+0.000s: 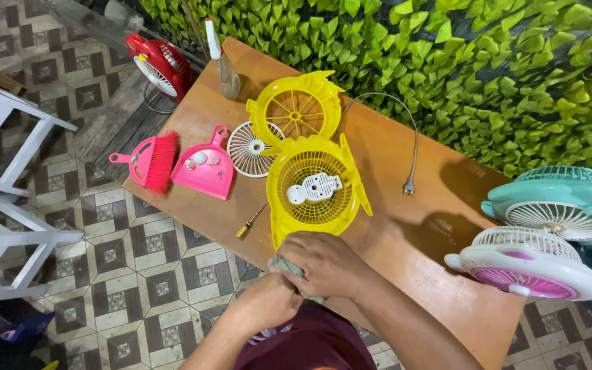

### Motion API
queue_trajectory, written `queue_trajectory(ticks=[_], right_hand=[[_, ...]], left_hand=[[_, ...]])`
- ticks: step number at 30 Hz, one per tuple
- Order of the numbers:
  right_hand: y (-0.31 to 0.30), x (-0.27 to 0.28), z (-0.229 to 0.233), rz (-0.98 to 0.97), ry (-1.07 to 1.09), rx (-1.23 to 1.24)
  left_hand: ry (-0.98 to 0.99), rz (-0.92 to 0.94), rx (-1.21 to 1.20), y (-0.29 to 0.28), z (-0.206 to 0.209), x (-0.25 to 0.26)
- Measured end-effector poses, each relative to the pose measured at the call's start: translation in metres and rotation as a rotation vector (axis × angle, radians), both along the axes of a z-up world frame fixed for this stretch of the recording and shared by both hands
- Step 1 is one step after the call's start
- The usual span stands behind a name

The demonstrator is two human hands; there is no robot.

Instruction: The person wipes the interior of a yellow electric fan housing with a cloth, then cleans the fan blade and motor housing. They place the cleaned blade back into the fan housing and continue wiping the interior.

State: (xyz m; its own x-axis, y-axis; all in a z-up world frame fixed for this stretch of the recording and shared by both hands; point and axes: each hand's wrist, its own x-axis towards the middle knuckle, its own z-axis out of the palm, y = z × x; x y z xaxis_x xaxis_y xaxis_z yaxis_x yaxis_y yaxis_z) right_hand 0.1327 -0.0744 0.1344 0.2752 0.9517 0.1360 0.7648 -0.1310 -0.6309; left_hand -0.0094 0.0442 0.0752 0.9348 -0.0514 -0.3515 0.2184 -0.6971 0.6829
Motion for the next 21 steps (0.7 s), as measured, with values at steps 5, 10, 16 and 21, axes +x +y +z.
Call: queue_trajectory(ticks=[5, 10, 16, 21], right_hand=[[0.012, 0.044, -0.008, -0.469, 0.23, -0.249], [-0.027, 0.051, 0.005, -0.785, 0.36, 0.133], [-0.037, -0.042, 0.004, -0.485, 0.181, 0.101], [-0.009, -0.027, -0.02, -0.317, -0.147, 0.081]], left_hand=[[0.015, 0.265, -0.084, -0.003, 0.031, 0.005], [-0.166, 0.322, -0.279, 0.028, 0.043, -0.001], [-0.075, 0.876, -1.415, 0.017, -0.006, 0.008], [-0.231, 1.128, -1.294, 0.005, -0.025, 0.015]])
